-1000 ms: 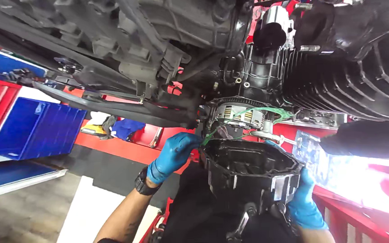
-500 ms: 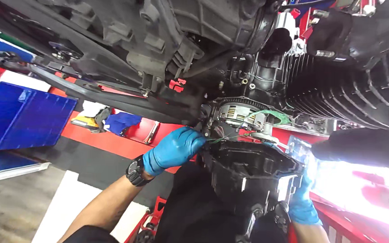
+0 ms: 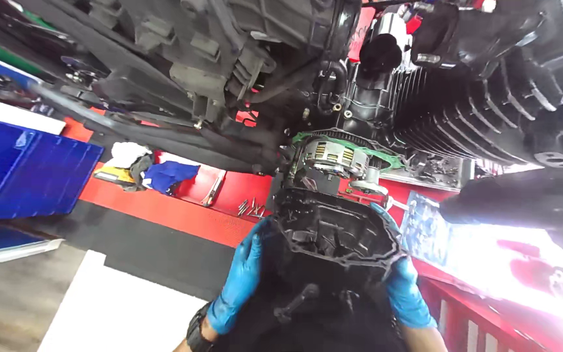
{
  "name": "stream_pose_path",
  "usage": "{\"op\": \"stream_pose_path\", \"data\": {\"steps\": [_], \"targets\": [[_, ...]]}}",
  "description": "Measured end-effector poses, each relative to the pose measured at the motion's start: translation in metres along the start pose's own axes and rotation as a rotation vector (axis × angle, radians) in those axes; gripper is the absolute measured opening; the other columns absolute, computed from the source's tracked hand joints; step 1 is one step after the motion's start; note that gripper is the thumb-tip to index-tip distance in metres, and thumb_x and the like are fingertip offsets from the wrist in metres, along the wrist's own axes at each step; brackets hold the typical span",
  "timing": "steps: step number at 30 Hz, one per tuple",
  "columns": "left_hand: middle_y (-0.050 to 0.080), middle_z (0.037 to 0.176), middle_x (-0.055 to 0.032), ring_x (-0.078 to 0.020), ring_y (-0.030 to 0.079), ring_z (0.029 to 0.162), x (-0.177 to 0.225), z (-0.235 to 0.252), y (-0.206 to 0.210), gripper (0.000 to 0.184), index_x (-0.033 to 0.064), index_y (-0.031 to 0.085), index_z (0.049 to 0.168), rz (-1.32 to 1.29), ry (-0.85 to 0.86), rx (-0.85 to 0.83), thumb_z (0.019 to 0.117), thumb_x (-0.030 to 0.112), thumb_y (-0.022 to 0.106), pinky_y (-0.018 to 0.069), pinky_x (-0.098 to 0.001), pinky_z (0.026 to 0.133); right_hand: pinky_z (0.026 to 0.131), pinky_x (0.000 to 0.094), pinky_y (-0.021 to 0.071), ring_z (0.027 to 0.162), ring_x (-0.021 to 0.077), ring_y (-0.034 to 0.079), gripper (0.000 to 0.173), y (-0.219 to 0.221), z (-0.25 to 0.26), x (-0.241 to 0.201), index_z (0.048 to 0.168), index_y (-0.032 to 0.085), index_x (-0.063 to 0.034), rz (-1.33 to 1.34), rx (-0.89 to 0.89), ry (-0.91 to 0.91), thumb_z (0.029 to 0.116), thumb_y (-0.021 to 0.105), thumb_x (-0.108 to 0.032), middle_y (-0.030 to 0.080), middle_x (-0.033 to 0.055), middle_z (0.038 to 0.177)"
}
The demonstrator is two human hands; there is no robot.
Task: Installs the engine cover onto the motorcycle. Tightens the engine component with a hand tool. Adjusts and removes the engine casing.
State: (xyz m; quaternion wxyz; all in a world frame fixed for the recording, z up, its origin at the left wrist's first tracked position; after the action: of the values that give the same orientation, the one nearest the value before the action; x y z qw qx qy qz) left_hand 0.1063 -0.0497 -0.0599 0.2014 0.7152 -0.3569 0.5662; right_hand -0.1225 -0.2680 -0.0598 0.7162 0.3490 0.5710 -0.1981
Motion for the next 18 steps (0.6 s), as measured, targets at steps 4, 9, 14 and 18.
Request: {"op": "stream_pose_path", "data": {"steps": [4, 9, 14, 18], "targets": [[0.067, 0.131, -0.0014, -0.0108, 0.063, 0.122, -0.006, -0.023, 0.011, 0.080, 0.0085, 0.051, 0.144, -0.305, -0.211, -0.039, 0.0997, 0.072, 0.031, 0.0530, -0.0343, 0.106, 0.124, 0.0371, 0.0345, 0.149, 0.0199, 0.037, 0.124, 0.026, -0.001, -0.013, 0.159, 0.027, -0.0034, -0.279, -0.252, -0.098, 0.0663, 0.082, -0.064, 0.033, 0.0131, 0.163], [0.070, 0.123, -0.0021, -0.0130, 0.069, 0.110, -0.002, -0.056, 0.046, 0.072, 0.0101, 0.043, 0.147, -0.528, -0.316, -0.089, 0.0918, 0.049, 0.070, 0.0595, -0.0336, 0.094, 0.126, 0.0369, 0.0310, 0.152, 0.0198, 0.032, 0.132, 0.008, -0.030, -0.037, 0.163, 0.019, -0.0091, -0.386, -0.370, -0.111, 0.0626, 0.087, -0.061, 0.026, 0.0110, 0.167], [0.065, 0.133, -0.0041, -0.0130, 0.066, 0.116, -0.005, -0.096, 0.144, 0.072, 0.0073, 0.034, 0.154, -0.470, -0.383, -0.390, 0.0936, 0.021, 0.071, 0.0566, -0.0356, 0.101, 0.123, 0.0345, 0.0371, 0.149, 0.0134, 0.037, 0.136, -0.085, -0.109, -0.073, 0.165, 0.018, -0.0171, -0.570, -0.222, 0.101, 0.0589, 0.090, -0.065, 0.032, 0.0014, 0.166], [0.060, 0.136, -0.0103, -0.0175, 0.064, 0.117, -0.071, -0.116, 0.223, 0.079, 0.0108, 0.028, 0.157, -0.450, -0.679, -0.562, 0.0909, 0.021, 0.070, 0.0558, -0.0400, 0.097, 0.125, 0.0349, 0.0328, 0.150, 0.0109, 0.034, 0.140, -0.142, -0.166, -0.061, 0.164, 0.011, -0.0066, -0.554, -0.147, 0.261, 0.0624, 0.086, -0.069, 0.029, 0.0052, 0.167]]}}
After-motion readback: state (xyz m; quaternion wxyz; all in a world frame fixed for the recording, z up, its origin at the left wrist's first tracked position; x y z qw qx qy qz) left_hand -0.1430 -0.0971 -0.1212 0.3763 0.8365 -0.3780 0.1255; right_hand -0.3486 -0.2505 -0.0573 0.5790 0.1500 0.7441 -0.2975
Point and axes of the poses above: each hand's wrist, its own z-axis towards the middle knuckle, its own y-axis out of the palm, x = y × z, the point moved 10 cm from there along z, towards the middle knuckle
